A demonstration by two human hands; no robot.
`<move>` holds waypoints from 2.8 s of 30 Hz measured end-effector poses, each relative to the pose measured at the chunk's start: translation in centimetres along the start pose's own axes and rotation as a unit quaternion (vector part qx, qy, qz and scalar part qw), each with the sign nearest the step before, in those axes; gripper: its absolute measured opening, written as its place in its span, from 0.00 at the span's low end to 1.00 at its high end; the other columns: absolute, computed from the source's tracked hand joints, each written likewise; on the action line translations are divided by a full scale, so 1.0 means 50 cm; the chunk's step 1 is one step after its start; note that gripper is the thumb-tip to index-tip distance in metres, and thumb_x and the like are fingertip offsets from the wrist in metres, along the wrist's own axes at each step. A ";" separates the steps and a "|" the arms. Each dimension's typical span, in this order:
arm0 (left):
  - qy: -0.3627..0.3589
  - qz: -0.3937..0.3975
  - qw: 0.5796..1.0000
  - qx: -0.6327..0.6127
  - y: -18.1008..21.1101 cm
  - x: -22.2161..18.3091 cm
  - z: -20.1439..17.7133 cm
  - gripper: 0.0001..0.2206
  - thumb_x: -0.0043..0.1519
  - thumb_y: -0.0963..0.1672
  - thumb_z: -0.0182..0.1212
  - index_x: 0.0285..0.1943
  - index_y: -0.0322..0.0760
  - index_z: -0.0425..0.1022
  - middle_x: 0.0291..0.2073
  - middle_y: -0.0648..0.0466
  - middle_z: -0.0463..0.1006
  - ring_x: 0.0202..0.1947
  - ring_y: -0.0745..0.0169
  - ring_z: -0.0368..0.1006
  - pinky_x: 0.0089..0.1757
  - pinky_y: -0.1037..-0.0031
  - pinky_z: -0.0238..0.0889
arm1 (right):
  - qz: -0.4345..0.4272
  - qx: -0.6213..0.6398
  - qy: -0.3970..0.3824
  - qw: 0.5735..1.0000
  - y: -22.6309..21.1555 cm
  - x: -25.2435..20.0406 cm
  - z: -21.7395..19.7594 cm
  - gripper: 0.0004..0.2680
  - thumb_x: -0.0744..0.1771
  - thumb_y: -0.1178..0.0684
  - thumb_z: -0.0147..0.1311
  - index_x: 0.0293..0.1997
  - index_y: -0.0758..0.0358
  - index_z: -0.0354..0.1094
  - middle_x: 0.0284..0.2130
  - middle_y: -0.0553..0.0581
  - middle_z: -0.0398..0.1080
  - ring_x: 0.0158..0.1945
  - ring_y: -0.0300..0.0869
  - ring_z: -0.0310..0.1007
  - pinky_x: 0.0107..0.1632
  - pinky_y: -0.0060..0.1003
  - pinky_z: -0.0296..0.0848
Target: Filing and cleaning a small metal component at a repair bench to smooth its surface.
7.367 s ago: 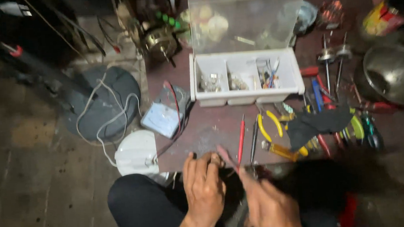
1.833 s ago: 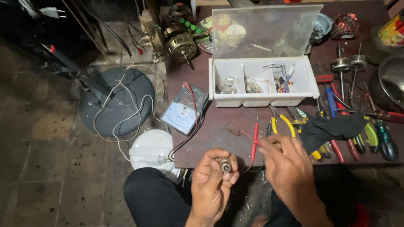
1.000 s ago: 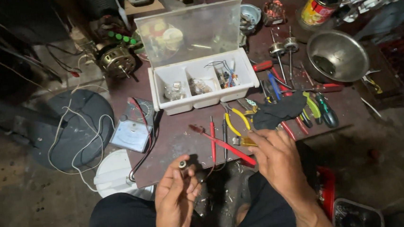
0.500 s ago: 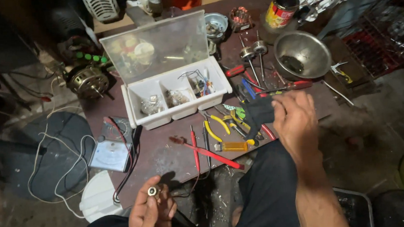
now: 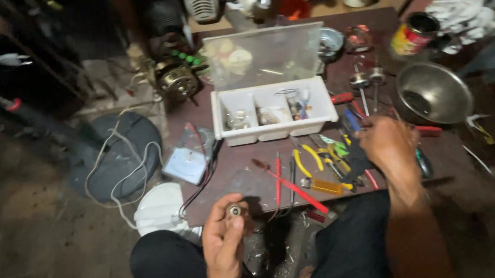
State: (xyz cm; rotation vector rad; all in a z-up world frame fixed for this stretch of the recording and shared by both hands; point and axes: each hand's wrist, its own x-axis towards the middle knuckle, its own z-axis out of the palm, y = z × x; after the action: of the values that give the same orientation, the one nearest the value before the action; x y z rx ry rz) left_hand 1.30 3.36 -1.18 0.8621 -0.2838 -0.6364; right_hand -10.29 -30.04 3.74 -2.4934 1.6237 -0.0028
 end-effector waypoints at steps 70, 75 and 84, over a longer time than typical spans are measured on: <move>-0.059 0.012 0.976 0.208 0.049 0.017 0.062 0.20 0.61 0.54 0.51 0.45 0.35 0.77 0.23 0.64 0.65 0.24 0.72 0.56 0.32 0.76 0.51 | -0.467 0.257 0.104 0.839 -0.098 -0.362 0.022 0.11 0.67 0.56 0.47 0.55 0.56 0.68 0.39 0.53 0.75 0.40 0.41 0.79 0.43 0.34 0.76; -0.058 0.017 0.974 0.220 0.053 0.017 0.063 0.21 0.61 0.54 0.51 0.47 0.35 0.77 0.22 0.64 0.63 0.24 0.72 0.55 0.31 0.75 0.51 | -0.464 0.204 0.130 0.852 -0.085 -0.358 0.049 0.09 0.67 0.55 0.50 0.51 0.57 0.68 0.38 0.53 0.75 0.39 0.44 0.76 0.41 0.36 0.73; -0.077 0.039 0.972 0.220 0.059 0.018 0.066 0.20 0.62 0.53 0.49 0.50 0.33 0.74 0.24 0.63 0.60 0.24 0.72 0.55 0.31 0.75 0.51 | -0.427 0.309 0.099 0.844 -0.103 -0.369 0.033 0.08 0.65 0.56 0.54 0.48 0.60 0.72 0.38 0.56 0.78 0.39 0.42 0.82 0.43 0.33 0.78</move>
State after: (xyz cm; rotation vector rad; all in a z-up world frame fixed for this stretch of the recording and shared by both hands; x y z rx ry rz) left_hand 1.59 2.19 3.17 1.2204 -0.6127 -0.5767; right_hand -13.02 -11.01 4.47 -2.4514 0.2959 -0.7704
